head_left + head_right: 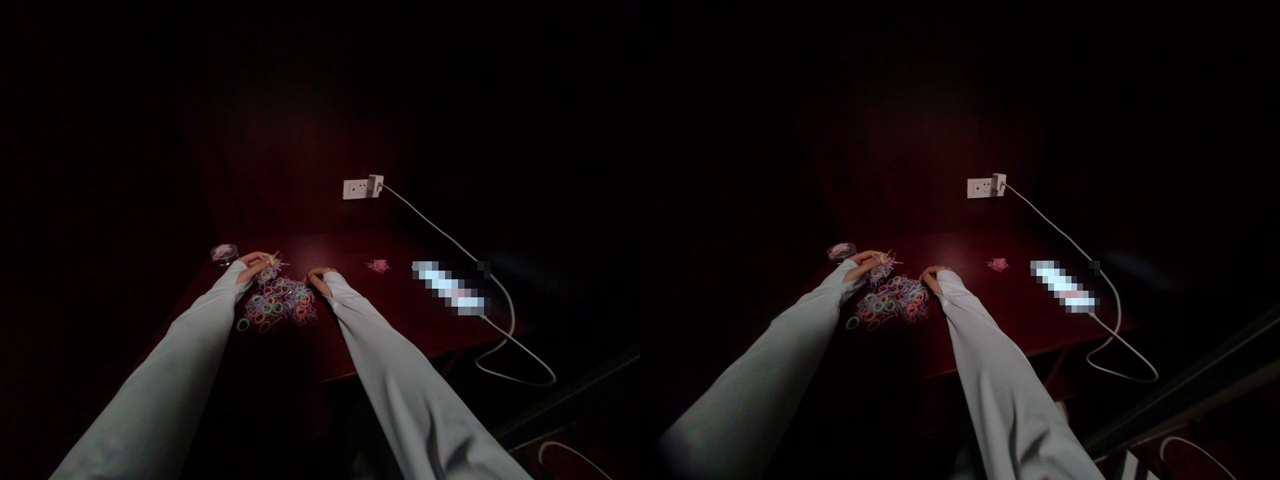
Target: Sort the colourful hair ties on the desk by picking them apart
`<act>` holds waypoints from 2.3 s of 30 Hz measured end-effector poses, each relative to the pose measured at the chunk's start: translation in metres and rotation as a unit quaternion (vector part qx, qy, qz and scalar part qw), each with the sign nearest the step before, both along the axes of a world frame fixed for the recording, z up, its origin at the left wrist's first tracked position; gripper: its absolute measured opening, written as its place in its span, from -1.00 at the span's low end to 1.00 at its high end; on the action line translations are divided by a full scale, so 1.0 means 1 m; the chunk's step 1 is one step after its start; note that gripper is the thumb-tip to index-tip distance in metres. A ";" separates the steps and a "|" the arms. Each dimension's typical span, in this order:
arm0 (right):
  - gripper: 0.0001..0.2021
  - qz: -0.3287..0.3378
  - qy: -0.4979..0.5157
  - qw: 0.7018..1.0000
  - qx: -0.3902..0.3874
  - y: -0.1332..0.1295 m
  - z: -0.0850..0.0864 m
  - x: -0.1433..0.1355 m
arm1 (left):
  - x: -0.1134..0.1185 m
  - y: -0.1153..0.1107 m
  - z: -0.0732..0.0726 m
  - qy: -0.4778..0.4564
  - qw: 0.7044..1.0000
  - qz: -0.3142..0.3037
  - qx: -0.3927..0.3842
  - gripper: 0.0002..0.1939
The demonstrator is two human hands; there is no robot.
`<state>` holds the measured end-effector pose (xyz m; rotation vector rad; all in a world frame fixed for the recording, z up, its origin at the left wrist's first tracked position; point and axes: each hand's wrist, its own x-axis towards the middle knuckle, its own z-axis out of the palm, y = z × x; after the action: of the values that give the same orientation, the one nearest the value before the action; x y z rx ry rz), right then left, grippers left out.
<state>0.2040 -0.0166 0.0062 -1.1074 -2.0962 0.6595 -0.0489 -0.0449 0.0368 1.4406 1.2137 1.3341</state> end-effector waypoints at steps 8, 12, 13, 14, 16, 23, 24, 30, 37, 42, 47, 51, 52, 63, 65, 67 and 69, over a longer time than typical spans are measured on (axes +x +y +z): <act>-0.73 -0.011 -0.010 1.000 -0.011 0.012 -0.007 -0.004 | 0.002 0.000 -0.002 -0.018 0.999 -0.029 -0.017 -0.63; -0.76 -0.012 -0.010 1.000 -0.013 0.012 -0.010 -0.004 | 0.001 0.001 -0.003 -0.026 0.999 -0.038 -0.018 -0.62; -0.77 -0.009 -0.006 1.000 -0.015 0.011 -0.010 -0.004 | 0.000 0.001 -0.004 -0.025 0.999 -0.038 -0.018 -0.62; -0.78 -0.007 -0.003 1.000 -0.017 0.011 -0.010 -0.005 | 0.000 0.001 -0.004 -0.022 0.999 -0.037 -0.016 -0.61; -0.80 -0.005 -0.001 1.000 -0.007 0.009 -0.009 -0.006 | -0.001 0.002 -0.004 -0.013 0.999 -0.036 -0.013 -0.62; -0.72 0.047 0.027 0.997 0.059 -0.004 -0.002 -0.008 | 0.001 0.002 -0.003 0.018 0.999 -0.034 -0.014 -0.60; -0.68 0.055 0.022 0.997 0.055 -0.005 -0.003 -0.009 | 0.001 0.002 -0.003 0.024 0.999 -0.033 -0.014 -0.60; -0.74 0.076 -0.007 0.997 0.017 0.002 -0.011 -0.013 | 0.006 -0.002 -0.004 0.030 0.998 -0.036 -0.032 -0.55; -0.81 0.079 0.032 0.996 -0.030 0.009 -0.016 -0.013 | 0.014 -0.007 -0.012 0.017 0.999 -0.039 -0.029 -0.50; -0.82 0.065 0.072 0.993 -0.064 0.010 -0.015 -0.012 | 0.011 -0.001 -0.018 0.007 0.997 -0.067 -0.046 -0.45; -0.88 0.072 0.129 0.981 -0.124 0.013 -0.016 -0.012 | 0.006 0.005 -0.020 0.006 0.993 -0.102 -0.055 -0.41; -0.89 0.068 0.159 0.973 -0.152 0.014 -0.017 -0.013 | 0.006 0.001 -0.020 0.020 0.996 -0.079 -0.047 -0.41; -0.88 0.068 0.166 0.971 -0.157 0.014 -0.017 -0.013 | 0.007 0.000 -0.020 0.018 0.996 -0.073 -0.043 -0.42; -0.87 0.074 0.214 0.955 -0.190 0.015 -0.017 -0.016 | 0.011 0.005 -0.025 -0.024 0.998 -0.050 -0.022 -0.43; -0.87 0.072 0.219 0.953 -0.194 0.015 -0.018 -0.017 | 0.011 0.006 -0.025 -0.034 0.998 -0.049 -0.028 -0.42; -0.88 0.068 0.226 0.952 -0.194 0.016 -0.018 -0.017 | 0.011 0.005 -0.024 -0.040 0.997 -0.046 -0.042 -0.39; -0.88 0.074 0.232 0.951 -0.193 0.016 -0.019 -0.017 | 0.012 0.003 -0.023 -0.042 0.997 -0.046 -0.055 -0.36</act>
<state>0.1874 -0.0005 -0.0128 -0.8842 -1.6891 1.3088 -0.0372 -0.0417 0.0137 1.3337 1.1347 1.2345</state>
